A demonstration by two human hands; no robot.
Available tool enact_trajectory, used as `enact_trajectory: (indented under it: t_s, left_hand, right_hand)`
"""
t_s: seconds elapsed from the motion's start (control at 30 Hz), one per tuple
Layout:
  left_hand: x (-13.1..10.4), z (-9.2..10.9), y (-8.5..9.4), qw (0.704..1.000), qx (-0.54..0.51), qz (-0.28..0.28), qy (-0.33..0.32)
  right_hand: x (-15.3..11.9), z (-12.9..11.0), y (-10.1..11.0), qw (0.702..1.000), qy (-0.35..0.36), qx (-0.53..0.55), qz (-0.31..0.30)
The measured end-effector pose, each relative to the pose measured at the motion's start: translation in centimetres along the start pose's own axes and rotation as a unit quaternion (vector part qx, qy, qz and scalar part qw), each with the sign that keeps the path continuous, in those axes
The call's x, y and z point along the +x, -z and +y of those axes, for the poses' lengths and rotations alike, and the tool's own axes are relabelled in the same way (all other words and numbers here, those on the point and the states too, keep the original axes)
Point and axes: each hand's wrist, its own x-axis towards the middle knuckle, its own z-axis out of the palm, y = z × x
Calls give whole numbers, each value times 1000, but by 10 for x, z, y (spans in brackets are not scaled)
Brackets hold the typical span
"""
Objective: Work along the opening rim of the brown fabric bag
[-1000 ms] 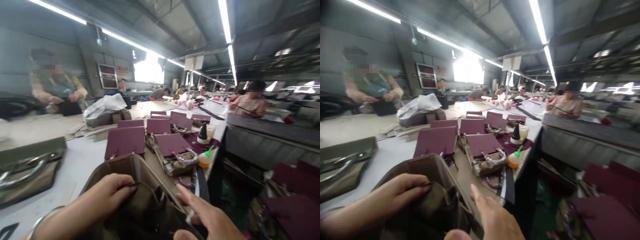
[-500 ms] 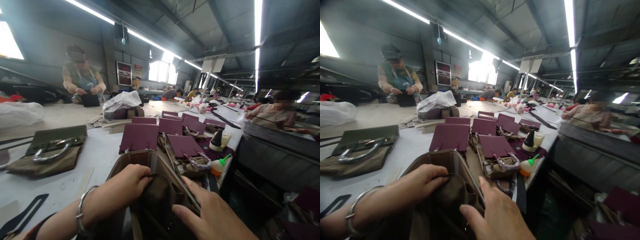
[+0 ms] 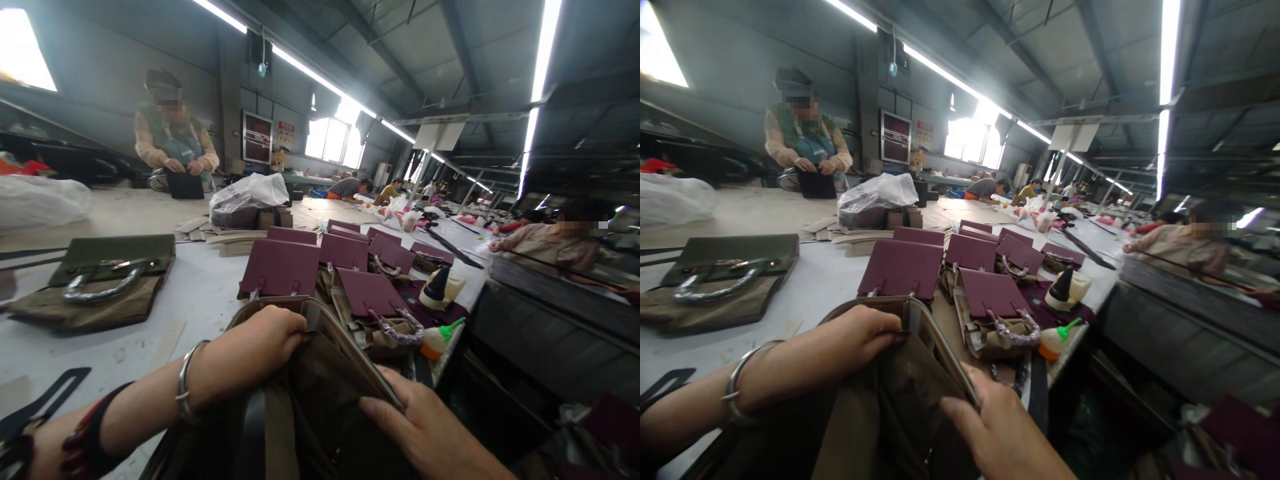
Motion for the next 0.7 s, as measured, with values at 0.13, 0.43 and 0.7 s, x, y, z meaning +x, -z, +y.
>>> enact_trajectory:
  t_s: [0.13, 0.43, 0.7]
  left_hand:
    - [5, -1, 2, 999, -28, -14, -4]
    - [14, -10, -3, 978, -200, -60, -20]
    - [11, -6, -4, 969, -228, -92, -6]
  right_hand:
    - [0, 4, 2, 1000, -21, 19, -1]
    - [2, 14, 8, 1000, -28, 7, 3]
    - [1, 24, 12, 991, -46, 117, -37]
